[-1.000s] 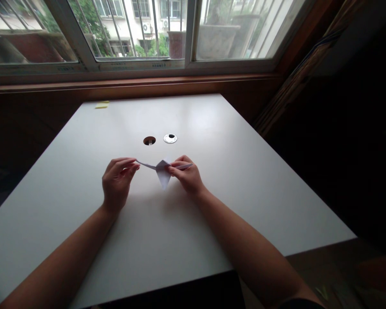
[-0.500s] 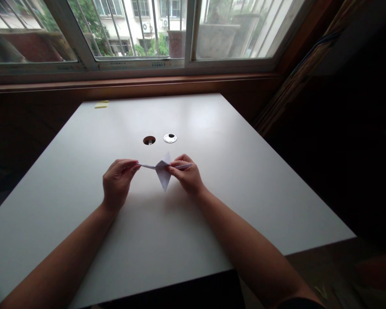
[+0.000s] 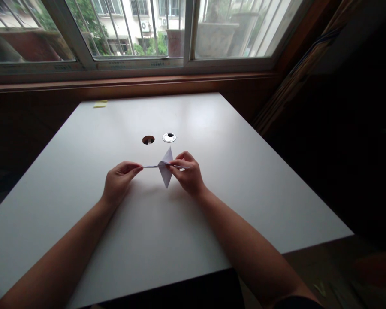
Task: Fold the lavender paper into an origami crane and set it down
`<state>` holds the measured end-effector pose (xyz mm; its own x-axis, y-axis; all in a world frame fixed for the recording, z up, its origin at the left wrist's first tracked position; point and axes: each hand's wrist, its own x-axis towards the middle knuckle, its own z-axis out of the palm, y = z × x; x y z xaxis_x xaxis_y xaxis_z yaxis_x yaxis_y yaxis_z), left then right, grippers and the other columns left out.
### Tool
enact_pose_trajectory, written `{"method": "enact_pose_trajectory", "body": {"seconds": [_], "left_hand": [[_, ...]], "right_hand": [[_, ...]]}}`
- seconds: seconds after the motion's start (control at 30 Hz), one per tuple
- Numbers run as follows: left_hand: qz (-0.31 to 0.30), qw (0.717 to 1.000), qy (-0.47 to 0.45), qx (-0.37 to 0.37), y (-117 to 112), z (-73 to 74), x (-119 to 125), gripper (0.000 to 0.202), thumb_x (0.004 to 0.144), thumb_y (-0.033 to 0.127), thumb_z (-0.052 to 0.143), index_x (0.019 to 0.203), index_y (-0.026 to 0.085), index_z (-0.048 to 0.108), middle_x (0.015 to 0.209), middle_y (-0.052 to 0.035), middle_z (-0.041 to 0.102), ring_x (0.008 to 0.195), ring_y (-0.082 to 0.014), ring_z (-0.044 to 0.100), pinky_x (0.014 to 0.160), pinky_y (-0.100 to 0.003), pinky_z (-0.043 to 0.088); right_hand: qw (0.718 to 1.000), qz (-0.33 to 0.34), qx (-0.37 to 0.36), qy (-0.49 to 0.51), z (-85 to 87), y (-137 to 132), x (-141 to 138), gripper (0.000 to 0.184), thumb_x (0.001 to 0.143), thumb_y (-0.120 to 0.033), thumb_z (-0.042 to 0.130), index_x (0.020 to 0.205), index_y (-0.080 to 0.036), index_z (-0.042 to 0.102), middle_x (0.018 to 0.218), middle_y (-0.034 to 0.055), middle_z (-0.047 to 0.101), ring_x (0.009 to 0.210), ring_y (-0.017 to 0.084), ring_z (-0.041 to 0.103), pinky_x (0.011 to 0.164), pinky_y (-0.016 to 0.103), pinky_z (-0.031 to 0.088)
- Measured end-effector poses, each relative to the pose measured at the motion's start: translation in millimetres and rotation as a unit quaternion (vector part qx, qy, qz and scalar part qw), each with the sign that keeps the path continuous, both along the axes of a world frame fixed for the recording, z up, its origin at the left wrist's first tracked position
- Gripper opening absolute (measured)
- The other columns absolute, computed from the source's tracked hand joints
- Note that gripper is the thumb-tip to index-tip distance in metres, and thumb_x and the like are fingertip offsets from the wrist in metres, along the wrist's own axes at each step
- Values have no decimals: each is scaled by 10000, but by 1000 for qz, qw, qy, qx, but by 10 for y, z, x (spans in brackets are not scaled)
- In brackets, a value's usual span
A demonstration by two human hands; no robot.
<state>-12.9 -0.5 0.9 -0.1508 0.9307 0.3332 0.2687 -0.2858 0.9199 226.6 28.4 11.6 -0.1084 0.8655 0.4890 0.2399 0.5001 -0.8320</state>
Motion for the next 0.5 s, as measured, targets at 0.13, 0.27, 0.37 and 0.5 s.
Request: {"method": "enact_pose_trajectory", "body": {"seconds": [0.13, 0.27, 0.37, 0.5], "left_hand": [[-10, 999, -14, -29, 12, -20, -15, 261, 774, 418, 794, 878, 185, 740, 881, -76, 741, 823, -206, 705, 793, -337, 582], [-16, 998, -37, -40, 37, -22, -29, 299, 741, 399, 820, 907, 181, 702, 898, -62, 722, 827, -191, 701, 787, -317, 574], [-34, 997, -62, -39, 47, -12, -41, 336, 724, 361, 832, 955, 180, 668, 885, -46, 700, 818, -178, 693, 766, -301, 564], [-49, 995, -85, -36, 48, -4, -54, 322, 740, 308, 813, 978, 179, 640, 793, -21, 670, 769, -162, 673, 716, -271, 530]], "right_hand": [[1000, 4, 8, -2, -7, 5, 9, 87, 826, -335, 736, 861, -266, 776, 884, 34, 579, 772, 169, 598, 674, 344, 560], [1000, 1, 1, -10, -3, 5, 18, 84, 819, -338, 741, 850, -267, 772, 878, 30, 582, 759, 167, 595, 671, 346, 554], [1000, 6, -1, -11, -6, 10, 24, 73, 814, -322, 745, 850, -266, 774, 874, 26, 585, 739, 159, 595, 670, 341, 540], [1000, 16, -24, -8, -39, 34, 25, 77, 796, -324, 765, 833, -259, 784, 857, 27, 593, 761, 165, 600, 694, 333, 520]]}}
